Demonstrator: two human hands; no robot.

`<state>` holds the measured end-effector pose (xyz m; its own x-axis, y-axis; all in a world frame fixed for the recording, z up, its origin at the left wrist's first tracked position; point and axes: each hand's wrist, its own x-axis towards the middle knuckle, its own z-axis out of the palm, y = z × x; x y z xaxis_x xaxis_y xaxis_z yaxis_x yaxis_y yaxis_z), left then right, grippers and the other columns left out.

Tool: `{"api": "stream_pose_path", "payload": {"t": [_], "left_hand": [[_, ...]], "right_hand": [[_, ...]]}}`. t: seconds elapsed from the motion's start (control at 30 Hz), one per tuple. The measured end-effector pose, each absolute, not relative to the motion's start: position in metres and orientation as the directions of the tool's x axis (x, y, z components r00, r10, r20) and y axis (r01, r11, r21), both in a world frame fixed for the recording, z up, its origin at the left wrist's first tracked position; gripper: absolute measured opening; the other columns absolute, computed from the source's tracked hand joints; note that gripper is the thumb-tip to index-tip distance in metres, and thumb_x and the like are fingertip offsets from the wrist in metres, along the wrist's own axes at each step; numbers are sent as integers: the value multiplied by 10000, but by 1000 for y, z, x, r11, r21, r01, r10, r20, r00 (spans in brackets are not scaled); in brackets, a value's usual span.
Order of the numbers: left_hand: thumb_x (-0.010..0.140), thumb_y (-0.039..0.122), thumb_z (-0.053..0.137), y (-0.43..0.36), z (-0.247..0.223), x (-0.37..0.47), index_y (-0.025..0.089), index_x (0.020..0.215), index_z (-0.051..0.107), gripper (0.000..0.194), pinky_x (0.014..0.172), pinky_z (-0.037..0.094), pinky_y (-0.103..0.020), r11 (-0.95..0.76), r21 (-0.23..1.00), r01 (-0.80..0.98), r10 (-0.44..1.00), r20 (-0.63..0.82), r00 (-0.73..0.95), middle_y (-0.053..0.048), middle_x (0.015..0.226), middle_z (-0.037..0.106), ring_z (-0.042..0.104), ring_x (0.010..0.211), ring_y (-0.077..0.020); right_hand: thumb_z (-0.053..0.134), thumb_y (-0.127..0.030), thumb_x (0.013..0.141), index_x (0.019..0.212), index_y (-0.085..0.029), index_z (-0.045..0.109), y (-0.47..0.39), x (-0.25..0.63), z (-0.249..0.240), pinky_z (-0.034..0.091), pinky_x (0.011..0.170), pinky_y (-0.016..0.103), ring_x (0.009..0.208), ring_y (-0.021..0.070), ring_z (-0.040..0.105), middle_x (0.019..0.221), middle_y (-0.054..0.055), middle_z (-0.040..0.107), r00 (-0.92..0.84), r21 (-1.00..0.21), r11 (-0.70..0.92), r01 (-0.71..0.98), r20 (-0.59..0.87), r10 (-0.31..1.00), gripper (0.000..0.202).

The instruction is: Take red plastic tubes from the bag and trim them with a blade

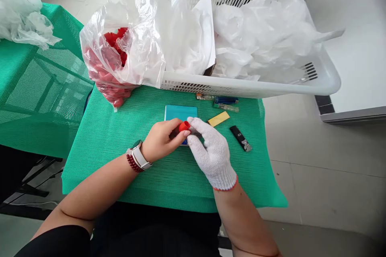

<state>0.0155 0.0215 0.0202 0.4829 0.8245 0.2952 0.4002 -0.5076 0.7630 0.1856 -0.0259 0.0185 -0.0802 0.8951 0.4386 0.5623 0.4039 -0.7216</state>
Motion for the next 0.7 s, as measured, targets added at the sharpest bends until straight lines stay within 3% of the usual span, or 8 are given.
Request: {"api": "stream_pose_path", "payload": {"t": [0.7], "left_hand": [[978,404,481,23,19,17,198,666,406,380,475,262,-225,-463,763,451,852,241,465,60,530,425,369,466,-81]], "right_hand": [[543,-254,956,1361,-214,566,-26,185,17,601,966,443,1116,231,694,1294,83,680,-89,-740,311,596,324,942,408]]}}
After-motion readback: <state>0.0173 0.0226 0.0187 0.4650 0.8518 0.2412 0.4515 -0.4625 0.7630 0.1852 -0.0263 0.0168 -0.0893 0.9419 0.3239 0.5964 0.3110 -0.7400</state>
